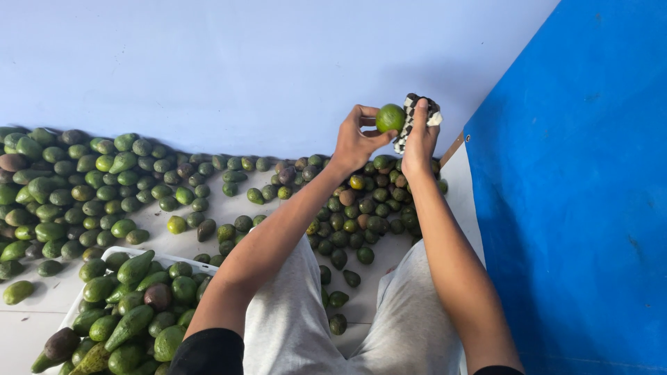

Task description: The person sits on the floor and wipes individual avocados with a checkered cloth. They pick up each avocado from a large pile on the floor, rub it with the cloth, and place it back down. The process is repeated for multiple avocados.

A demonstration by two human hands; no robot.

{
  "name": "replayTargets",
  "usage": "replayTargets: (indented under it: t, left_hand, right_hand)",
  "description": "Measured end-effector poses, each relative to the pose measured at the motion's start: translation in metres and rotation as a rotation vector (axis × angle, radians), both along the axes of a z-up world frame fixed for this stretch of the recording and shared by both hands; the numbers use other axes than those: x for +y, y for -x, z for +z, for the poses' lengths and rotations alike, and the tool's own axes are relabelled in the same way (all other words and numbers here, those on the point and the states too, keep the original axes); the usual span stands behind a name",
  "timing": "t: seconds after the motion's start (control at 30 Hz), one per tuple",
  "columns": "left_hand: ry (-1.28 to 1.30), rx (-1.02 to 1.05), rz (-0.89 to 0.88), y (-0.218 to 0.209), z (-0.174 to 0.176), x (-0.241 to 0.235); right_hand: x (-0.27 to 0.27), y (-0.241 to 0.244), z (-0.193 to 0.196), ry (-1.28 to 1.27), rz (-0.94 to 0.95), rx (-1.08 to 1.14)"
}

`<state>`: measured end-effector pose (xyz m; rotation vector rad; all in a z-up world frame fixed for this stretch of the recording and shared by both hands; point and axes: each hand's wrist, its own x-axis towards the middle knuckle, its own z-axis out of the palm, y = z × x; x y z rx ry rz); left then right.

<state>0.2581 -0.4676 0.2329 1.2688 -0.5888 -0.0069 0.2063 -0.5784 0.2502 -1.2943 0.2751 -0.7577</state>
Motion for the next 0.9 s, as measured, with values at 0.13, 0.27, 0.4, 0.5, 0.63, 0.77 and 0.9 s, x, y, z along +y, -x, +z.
replayTargets:
  t: [0.13,0.27,0.4,0.5,0.63,0.77,0.9]
  left_hand:
    - [-0.075,-0.047,0.027,0.01,0.0,-0.008]
    - [-0.112,-0.006,0.086,0.008,0.002,-0.008]
    - [-0.108,-0.015,0.093,0.004,0.003,-0.001]
    - [-0.094,0.0,0.019,0.011,0.005,-0.002]
    - [0.019,0.066,-0.006,0.016,0.007,-0.008]
    - [0.091,0.11,0.064,0.01,0.008,-0.006]
    - [0.063,0.072,0.077,0.01,0.001,-0.006]
  right_hand:
    - [-0.016,-0.01,-0.014,0.009,-0.101,-0.042]
    - [-0.007,-0.011,-0.013,0.199,-0.134,-0.143]
    - [-0.009,-0.014,-0.016,0.34,-0.121,-0.155]
    - [-0.005,-0.002,-0.005,0.261,-0.111,-0.227]
    - [-0.013,-0.007,-0.01,-0.403,0.0,-0.139]
    - [-0.008,-0.021,-0.033,-0.838,0.185,-0.111]
    - [-0.03,-0.041,-0.059,-0.946,0.277,-0.062]
